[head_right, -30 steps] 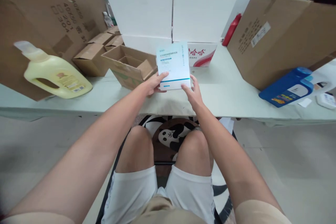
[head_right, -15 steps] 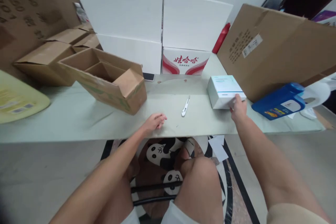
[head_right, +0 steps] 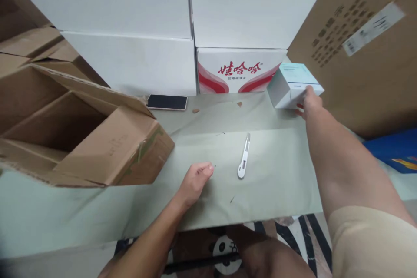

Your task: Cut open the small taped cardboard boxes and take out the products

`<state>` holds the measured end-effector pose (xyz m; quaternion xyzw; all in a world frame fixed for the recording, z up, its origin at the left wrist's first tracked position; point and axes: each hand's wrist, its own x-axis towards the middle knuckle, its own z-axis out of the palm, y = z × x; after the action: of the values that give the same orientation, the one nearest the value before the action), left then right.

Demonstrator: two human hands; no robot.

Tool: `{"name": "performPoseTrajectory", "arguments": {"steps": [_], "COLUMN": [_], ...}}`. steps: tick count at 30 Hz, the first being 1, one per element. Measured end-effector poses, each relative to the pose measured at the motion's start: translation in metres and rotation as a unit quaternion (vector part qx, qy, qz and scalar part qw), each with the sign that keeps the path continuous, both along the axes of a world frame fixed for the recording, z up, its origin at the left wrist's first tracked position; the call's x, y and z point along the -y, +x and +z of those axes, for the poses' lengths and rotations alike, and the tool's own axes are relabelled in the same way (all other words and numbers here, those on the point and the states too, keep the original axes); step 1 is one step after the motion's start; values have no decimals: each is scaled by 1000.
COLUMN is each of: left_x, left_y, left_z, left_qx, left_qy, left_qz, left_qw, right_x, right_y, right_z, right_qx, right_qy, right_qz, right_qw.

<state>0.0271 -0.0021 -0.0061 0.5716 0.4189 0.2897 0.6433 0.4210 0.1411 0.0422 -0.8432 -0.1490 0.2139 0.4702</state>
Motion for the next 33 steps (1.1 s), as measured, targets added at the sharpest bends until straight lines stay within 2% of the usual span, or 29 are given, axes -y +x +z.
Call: {"name": "performPoseTrajectory", "arguments": {"steps": [3,6,9,11,14,16,20,22,24,27,30,33], "left_x": [-6,-11,-12,-11,-5,0,13,19,23,26,27,27], "left_y": [3,4,3,0,-5,-9,-22,-28,-34,-40,-43,-46], "left_z": [0,-1,-3,-5,-6,-5,-1,1,4,8,13,18], "left_qx": [1,18,42,55,70,69,32,36,49,67,88,105], "left_qy": [-18,-31,-36,-38,-37,-28,-5,-5,-10,-20,-25,-33], "left_qz": [6,8,34,54,67,69,72,71,63,44,29,17], "left_qw": [1000,999,998,996,995,995,997,997,997,997,995,994], "right_x": [-23,-32,-25,-13,16,42,92,104,105,94,85,82], "right_y": [-5,-17,-41,-67,-123,-171,-277,-327,-370,-417,-443,-450], "right_z": [-4,-6,-1,9,35,57,97,109,118,130,141,150], "right_qx": [-35,-52,-48,-48,-61,-77,-93,-91,-89,-57,-21,-39], "right_qy": [18,30,37,40,37,23,-63,-132,-203,-265,-266,-268], "right_qz": [11,45,81,120,213,292,467,508,507,461,436,464], "right_qw": [999,997,995,991,974,953,877,846,833,845,860,844]}}
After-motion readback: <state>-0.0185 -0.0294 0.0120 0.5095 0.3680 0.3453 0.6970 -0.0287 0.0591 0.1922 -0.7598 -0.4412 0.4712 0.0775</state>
